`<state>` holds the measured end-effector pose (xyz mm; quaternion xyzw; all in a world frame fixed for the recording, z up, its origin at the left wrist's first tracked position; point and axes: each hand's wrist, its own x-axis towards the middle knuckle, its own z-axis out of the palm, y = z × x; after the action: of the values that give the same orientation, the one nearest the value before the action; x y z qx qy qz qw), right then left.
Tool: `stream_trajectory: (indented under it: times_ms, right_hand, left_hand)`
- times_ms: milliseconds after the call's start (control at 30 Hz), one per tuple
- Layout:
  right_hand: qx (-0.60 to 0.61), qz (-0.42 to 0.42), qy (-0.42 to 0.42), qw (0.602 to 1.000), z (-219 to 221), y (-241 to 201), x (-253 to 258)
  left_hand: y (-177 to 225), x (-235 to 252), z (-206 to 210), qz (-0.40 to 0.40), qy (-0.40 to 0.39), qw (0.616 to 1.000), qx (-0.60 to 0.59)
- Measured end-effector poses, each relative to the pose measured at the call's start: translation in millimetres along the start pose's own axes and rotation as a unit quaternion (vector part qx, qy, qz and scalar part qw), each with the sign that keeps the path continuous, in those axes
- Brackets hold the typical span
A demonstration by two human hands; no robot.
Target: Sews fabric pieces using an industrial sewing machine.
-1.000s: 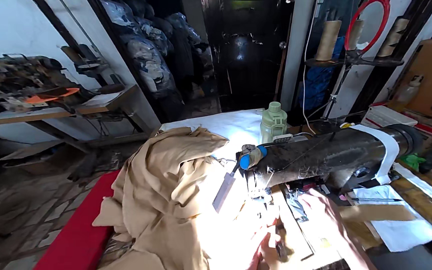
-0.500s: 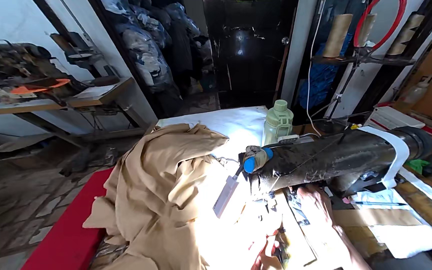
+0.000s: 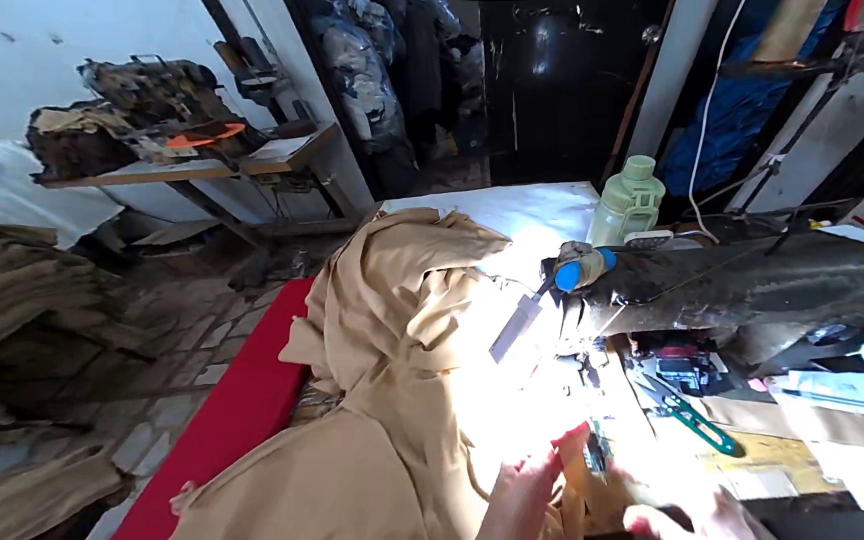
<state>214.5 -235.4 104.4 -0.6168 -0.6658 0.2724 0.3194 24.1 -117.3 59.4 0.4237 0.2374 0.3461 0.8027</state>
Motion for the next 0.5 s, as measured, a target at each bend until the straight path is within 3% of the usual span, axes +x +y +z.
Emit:
stream_trajectory:
  times_ms: [67, 133, 200, 333, 433, 500]
  right_hand:
    - [0.05, 0.018, 0.129, 0.99, 19, 1, 12]
    - [0.189, 0.02, 0.174, 0.966, 39, -3, 23]
    - [0.287, 0.023, 0.116, 0.951, 48, -9, 22]
    - [0.4, 0.031, 0.018, 0.916, 56, -3, 9]
    - [0.456, 0.057, 0.056, 0.886, 62, -12, 10]
    - [0.431, 0.069, 0.116, 0.892, 67, -15, 12]
  left_hand:
    - [-2, -17, 8, 0.052, -0.024, 0.991, 0.121]
    - [-4, -25, 9, 0.132, -0.095, 0.974, 0.159]
    - [1, -25, 4, 0.194, -0.112, 0.957, 0.186]
    - [8, -30, -16, 0.232, -0.052, 0.935, 0.262]
    - [4, -39, -20, 0.239, -0.053, 0.912, 0.328]
    - [0, -40, -20, 0.261, -0.031, 0.885, 0.385]
